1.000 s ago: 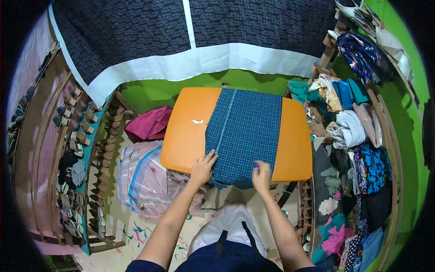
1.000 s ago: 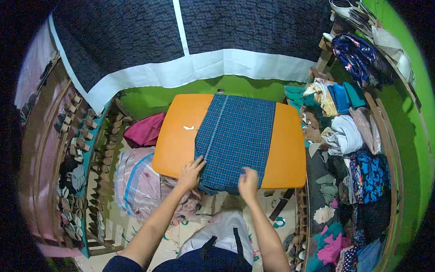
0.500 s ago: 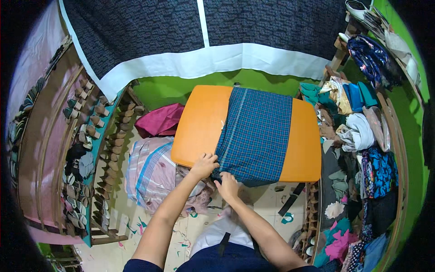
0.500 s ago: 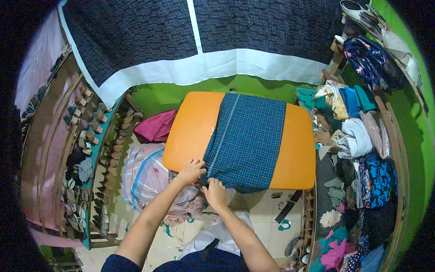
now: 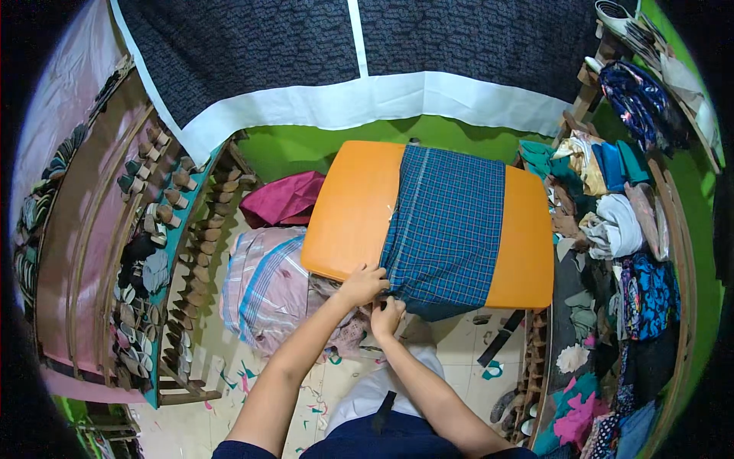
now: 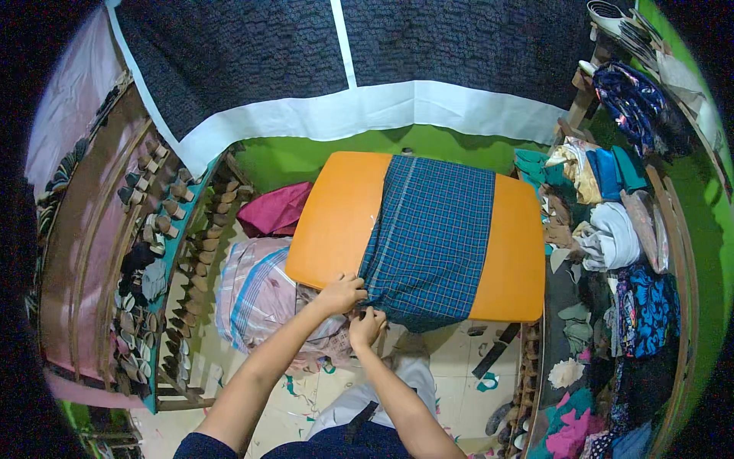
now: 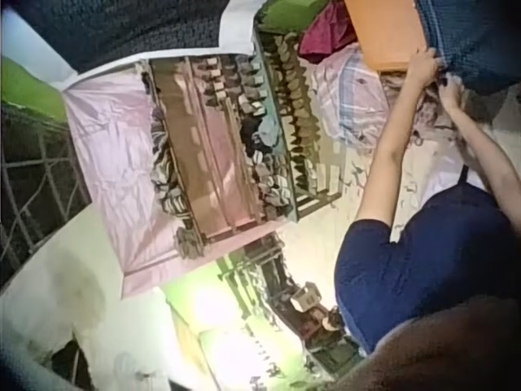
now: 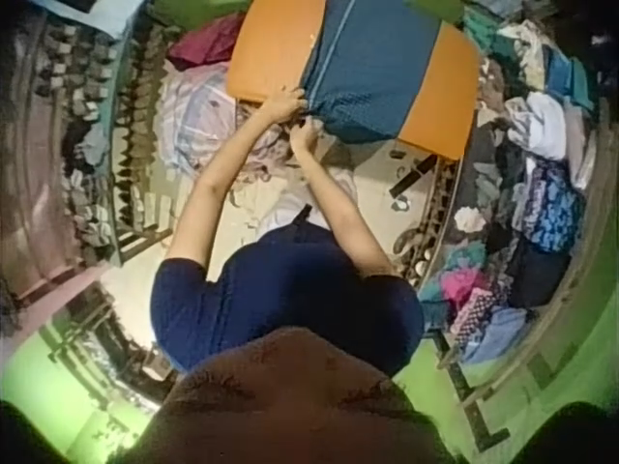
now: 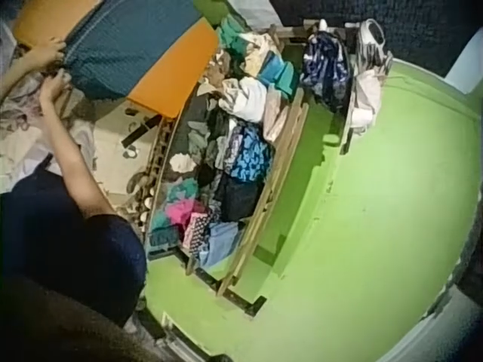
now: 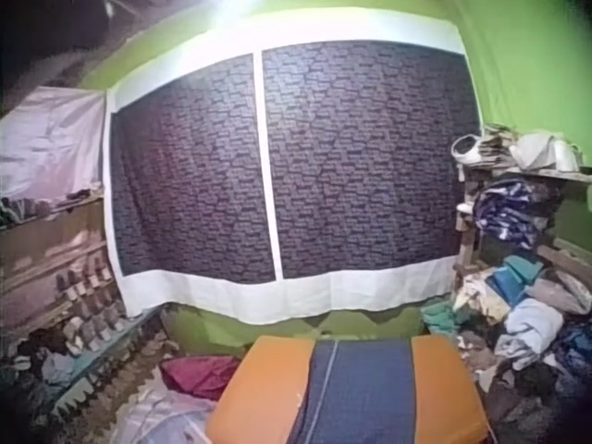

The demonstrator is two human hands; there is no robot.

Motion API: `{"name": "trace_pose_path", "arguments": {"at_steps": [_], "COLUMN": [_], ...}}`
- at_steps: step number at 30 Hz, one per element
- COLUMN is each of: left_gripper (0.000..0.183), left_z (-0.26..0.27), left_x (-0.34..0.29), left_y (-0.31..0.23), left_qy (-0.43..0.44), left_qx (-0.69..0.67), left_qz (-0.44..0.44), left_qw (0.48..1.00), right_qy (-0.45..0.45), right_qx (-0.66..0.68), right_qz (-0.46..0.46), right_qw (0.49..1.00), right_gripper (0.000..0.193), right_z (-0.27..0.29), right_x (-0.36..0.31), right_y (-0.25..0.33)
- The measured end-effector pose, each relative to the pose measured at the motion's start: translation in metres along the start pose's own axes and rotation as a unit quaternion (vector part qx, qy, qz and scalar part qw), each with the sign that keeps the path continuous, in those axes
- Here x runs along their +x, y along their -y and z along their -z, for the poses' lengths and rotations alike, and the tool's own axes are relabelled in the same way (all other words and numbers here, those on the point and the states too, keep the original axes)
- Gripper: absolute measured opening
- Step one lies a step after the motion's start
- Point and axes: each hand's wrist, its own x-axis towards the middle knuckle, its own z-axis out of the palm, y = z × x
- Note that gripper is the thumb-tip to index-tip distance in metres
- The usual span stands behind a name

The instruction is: Folding various fabric components and placing them on storage shelves.

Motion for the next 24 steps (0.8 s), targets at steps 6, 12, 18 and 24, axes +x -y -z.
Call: {"name": "trace_pose_path", "arguments": {"at_steps": [6, 12, 18, 24], "left_gripper": [0.024, 0.018, 0.012, 0.011], "left_z": [-0.009, -0.001, 0.001, 0.011], "left_x": [-0.014, -0.008, -0.005, -0.022], "left_y": [0.013, 0.002, 0.003, 0.014], "left_qy": [-0.051, -0.050, -0.038, -0.087], "left_qx": [-0.046, -0.049, -0.073, -0.215], "left_qz": [-0.008, 0.007, 0.047, 0.041], "left_qw": [0.998, 0.998, 0.995, 0.972], "right_qy": [0.003, 0.036, 0.043, 0.157], "right_qx": [0.123, 0.058, 0.192, 0.292], "right_qz": [-0.021, -0.081, 0.026, 0.100], "right_qw": [0.992, 0.994, 0.980, 0.938], "right_gripper": [0.037, 0.042, 0.021, 0.008], "right_z": [0.010, 0.011, 0.025, 0.085], "right_x": [0.003, 0.012, 0.016, 0.016], "right_y": [0.012, 0.023, 0.004, -0.009]}}
